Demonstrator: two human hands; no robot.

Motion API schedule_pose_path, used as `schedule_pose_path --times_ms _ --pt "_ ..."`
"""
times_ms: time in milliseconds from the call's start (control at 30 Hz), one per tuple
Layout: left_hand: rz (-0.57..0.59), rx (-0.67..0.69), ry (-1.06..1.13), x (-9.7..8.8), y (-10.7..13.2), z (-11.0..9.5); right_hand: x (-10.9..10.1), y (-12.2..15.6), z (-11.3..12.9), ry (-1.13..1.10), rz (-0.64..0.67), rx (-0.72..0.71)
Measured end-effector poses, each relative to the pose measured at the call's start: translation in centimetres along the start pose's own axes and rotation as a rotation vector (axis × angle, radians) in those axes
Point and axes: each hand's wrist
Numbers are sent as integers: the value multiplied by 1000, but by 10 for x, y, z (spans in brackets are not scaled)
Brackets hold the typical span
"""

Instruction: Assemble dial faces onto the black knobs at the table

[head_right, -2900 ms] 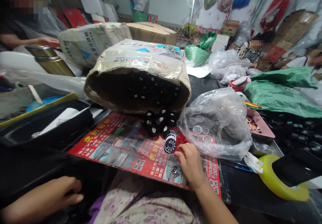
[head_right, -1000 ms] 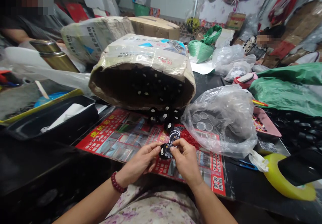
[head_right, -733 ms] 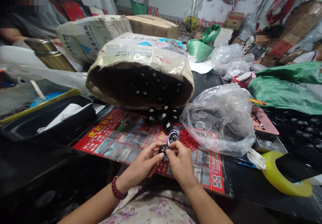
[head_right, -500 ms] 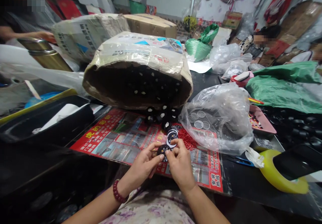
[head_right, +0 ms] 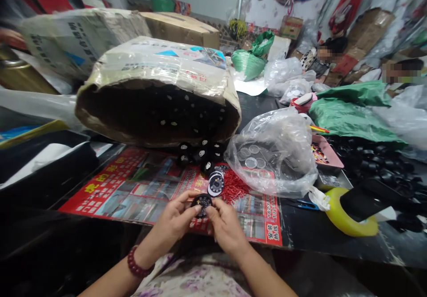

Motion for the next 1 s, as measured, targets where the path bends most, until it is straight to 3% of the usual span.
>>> schedule_pose_path --times_ms 100,167,233,467,600,767,1000 --pt "32 -163 159 -5 -5 2 -36 4 -2 334 -106 -127" --pt "43 -200 238 -4 -6 2 -59 6 -6 550 -187 -183" --pt "39 -193 265 -1 -7 2 -71 6 -10 674 -182 -198" --pt "-93 -158 126 7 -6 3 -50 -6 -17 899 -79 -249" --pt "-26 -192 143 3 -3 5 -47 -12 -23 991 -30 -236" --pt "78 -251 317 3 -5 3 -51 -8 -21 1055 -31 -245" --pt "55 -279 439 3 -9 1 -43 0 -14 1044 74 -301"
Point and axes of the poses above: each hand's wrist, its own y-axis away from the middle knuckle, its own x-axis out of the palm, z = x × y, and after that the axes turned 14 degrees about -x, right-handed
